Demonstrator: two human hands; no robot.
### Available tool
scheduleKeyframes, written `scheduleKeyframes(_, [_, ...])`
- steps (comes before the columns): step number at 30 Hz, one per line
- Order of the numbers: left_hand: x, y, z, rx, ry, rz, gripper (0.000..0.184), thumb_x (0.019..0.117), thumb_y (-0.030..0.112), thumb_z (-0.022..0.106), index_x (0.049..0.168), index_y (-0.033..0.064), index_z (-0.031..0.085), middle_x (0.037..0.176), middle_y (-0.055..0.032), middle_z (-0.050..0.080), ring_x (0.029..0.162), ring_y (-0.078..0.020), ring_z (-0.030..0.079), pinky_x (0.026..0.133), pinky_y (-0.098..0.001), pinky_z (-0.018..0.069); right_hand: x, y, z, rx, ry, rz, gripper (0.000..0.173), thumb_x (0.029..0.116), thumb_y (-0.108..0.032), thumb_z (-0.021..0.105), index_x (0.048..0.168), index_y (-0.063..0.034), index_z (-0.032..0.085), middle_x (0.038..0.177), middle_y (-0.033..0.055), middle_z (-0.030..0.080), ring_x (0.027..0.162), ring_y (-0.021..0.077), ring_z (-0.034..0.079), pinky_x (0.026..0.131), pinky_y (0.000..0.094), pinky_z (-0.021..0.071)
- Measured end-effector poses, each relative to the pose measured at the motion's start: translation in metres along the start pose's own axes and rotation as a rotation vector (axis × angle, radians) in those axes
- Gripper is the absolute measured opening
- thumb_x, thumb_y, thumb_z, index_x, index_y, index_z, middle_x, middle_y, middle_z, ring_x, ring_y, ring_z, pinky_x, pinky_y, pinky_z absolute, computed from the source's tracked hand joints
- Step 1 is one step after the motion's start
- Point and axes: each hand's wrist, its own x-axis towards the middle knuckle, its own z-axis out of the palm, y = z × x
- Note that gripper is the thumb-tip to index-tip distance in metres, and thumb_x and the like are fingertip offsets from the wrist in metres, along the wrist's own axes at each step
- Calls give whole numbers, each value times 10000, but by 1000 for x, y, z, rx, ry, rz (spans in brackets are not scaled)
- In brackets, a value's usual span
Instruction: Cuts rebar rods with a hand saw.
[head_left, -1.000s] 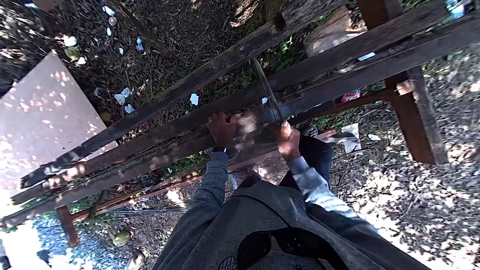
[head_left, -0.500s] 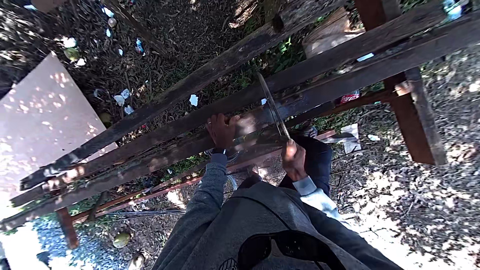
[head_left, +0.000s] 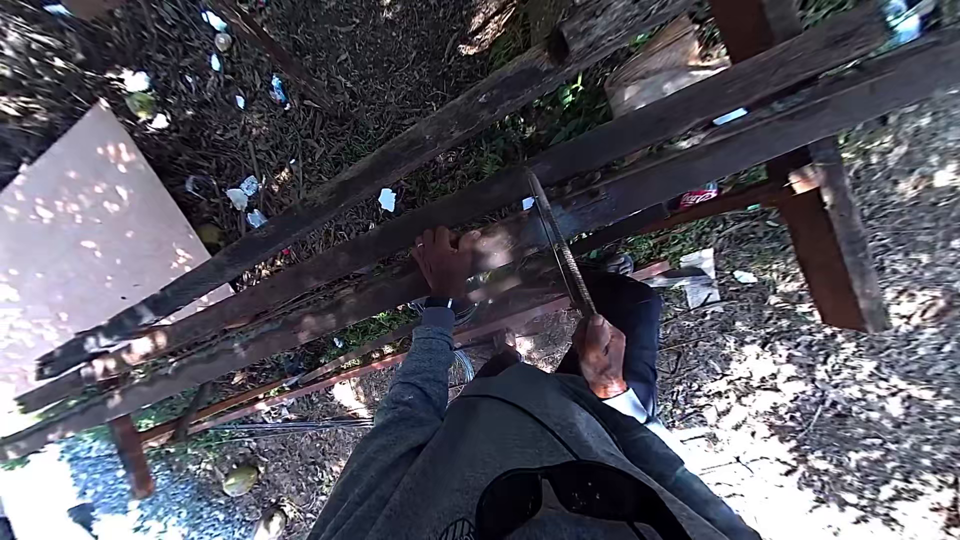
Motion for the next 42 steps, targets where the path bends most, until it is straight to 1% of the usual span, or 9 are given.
scheduleKeyframes(6, [9,5,0,-4,-13,-50,587,901,733,585,949,151,644,1003,-99,605,1033,-324,585,962,-573,453,120,-26,70,-214,-7,10,765,1071,-597,126,851,-45,608,667,135,555,614,279,595,564,523,496])
scheduleKeyframes(13, [13,8,5,-8,16,-77,587,881,745,596,909,163,658,976,-80,616,1026,-308,588,963,-557,441,37,15,25,-55,-4,14,770,1035,-699,209,779,-94,610,588,3,509,526,124,529,520,372,495])
scheduleKeyframes(17, [-2,2,-1,-12,-13,-22,551,893,718,615,950,171,617,1027,-106,585,1053,-337,562,941,-565,454,-2,4,1,66,-4,41,624,1089,-566,269,746,-137,564,554,-74,448,471,44,451,460,263,422])
scheduleKeyframes(21, [17,11,7,-8,15,-105,574,868,751,613,877,178,653,959,-47,621,1023,-280,591,996,-542,429,76,-12,40,-217,-21,-8,753,1062,-608,194,817,-42,625,614,67,535,567,190,566,547,443,506])
scheduleKeyframes(24, [-1,3,-5,8,-15,-24,552,883,723,623,944,175,614,1019,-93,587,1053,-326,569,937,-550,465,116,-17,66,-202,-42,62,781,1055,-642,126,867,-67,618,652,135,538,574,288,567,522,534,478])
scheduleKeyframes(32, [17,7,10,19,23,-80,580,885,753,584,899,178,662,965,-54,625,1025,-288,596,973,-545,452,111,-16,60,-151,-51,41,734,1071,-615,154,840,-88,611,622,98,511,537,248,540,486,489,464])
scheduleKeyframes(36, [15,2,12,18,11,-38,569,916,724,566,930,162,649,983,-91,603,1020,-322,578,936,-563,447,51,18,32,-84,-11,-6,786,1044,-675,200,849,-62,652,624,28,548,567,144,562,558,396,522])
scheduleKeyframes(39, [7,-2,10,12,-9,-12,562,931,712,554,944,155,634,1026,-116,593,1040,-345,566,926,-576,444,-4,13,5,28,-8,12,648,1087,-559,252,741,-116,573,566,-46,473,492,69,480,479,290,445])
scheduleKeyframes(42, [6,3,5,6,-2,-15,549,919,713,580,934,165,613,1012,-105,577,1033,-332,557,929,-567,442,16,-10,9,-83,3,2,671,1085,-572,249,730,-103,572,558,-26,467,485,89,484,470,314,445])
